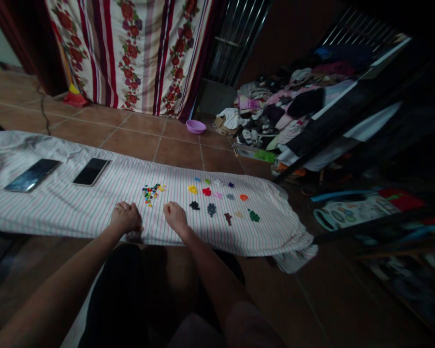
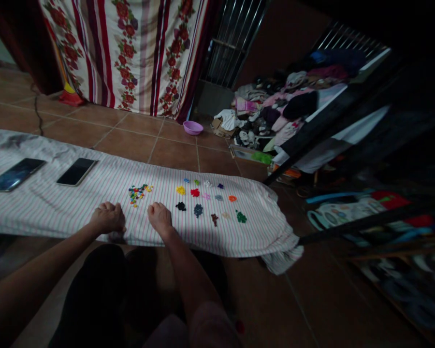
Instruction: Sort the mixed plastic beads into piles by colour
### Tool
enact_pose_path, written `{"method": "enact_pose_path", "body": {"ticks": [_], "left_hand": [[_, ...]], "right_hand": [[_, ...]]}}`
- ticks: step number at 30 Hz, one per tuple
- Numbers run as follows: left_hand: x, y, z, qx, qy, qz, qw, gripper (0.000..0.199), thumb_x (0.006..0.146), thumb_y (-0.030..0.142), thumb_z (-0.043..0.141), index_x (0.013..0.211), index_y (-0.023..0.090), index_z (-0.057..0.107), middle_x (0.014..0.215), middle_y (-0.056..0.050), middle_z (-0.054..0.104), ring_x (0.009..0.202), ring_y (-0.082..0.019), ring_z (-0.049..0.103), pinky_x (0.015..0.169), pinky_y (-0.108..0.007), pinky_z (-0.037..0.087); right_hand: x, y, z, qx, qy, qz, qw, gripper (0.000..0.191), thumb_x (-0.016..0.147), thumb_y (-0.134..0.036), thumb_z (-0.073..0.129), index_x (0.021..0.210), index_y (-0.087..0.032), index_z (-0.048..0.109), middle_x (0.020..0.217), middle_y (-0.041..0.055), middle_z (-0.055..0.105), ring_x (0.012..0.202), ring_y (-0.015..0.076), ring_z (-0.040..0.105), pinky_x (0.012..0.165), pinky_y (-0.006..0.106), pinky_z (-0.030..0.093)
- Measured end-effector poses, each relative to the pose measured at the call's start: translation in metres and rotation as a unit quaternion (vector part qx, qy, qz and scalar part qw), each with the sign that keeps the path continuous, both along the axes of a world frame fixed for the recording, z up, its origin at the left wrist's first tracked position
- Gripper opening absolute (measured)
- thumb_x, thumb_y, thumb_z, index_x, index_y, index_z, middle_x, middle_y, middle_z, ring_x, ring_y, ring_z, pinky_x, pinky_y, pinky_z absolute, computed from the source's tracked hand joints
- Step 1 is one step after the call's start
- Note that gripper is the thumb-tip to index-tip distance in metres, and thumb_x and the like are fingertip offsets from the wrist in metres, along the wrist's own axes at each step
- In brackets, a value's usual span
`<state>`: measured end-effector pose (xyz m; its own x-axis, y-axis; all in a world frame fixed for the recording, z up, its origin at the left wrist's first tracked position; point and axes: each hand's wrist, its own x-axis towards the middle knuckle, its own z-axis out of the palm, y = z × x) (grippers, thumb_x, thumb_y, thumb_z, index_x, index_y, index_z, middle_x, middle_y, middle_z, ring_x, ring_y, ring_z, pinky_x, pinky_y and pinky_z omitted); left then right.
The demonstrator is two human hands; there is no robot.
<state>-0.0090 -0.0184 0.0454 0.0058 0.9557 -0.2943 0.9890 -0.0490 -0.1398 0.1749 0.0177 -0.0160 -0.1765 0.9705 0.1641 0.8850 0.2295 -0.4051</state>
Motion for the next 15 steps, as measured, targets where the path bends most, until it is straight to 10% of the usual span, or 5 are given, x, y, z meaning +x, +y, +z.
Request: {"method": "enact_pose_path", "body": {"ticks": [15], "left_hand": [[0.001,0.008,-0.008,-0.036,0.018,0.006,0.999,0.102,0.062,0.052,0.062,0.14,-0.005,0.029,0.136,-0.04,0.035,0.125,-0.048,0.04,0.094,-0.047,0.036]], "right_hand": [[0.051,0.023,-0.011,-0.12,0.362,0.003,0.924,0.013,0.079,-0.029,0.053,0.089,-0.022,0.06,0.07,-0.0029,0.062,0.057,0.0102,0.059,0.05,0.02,0.048]]}}
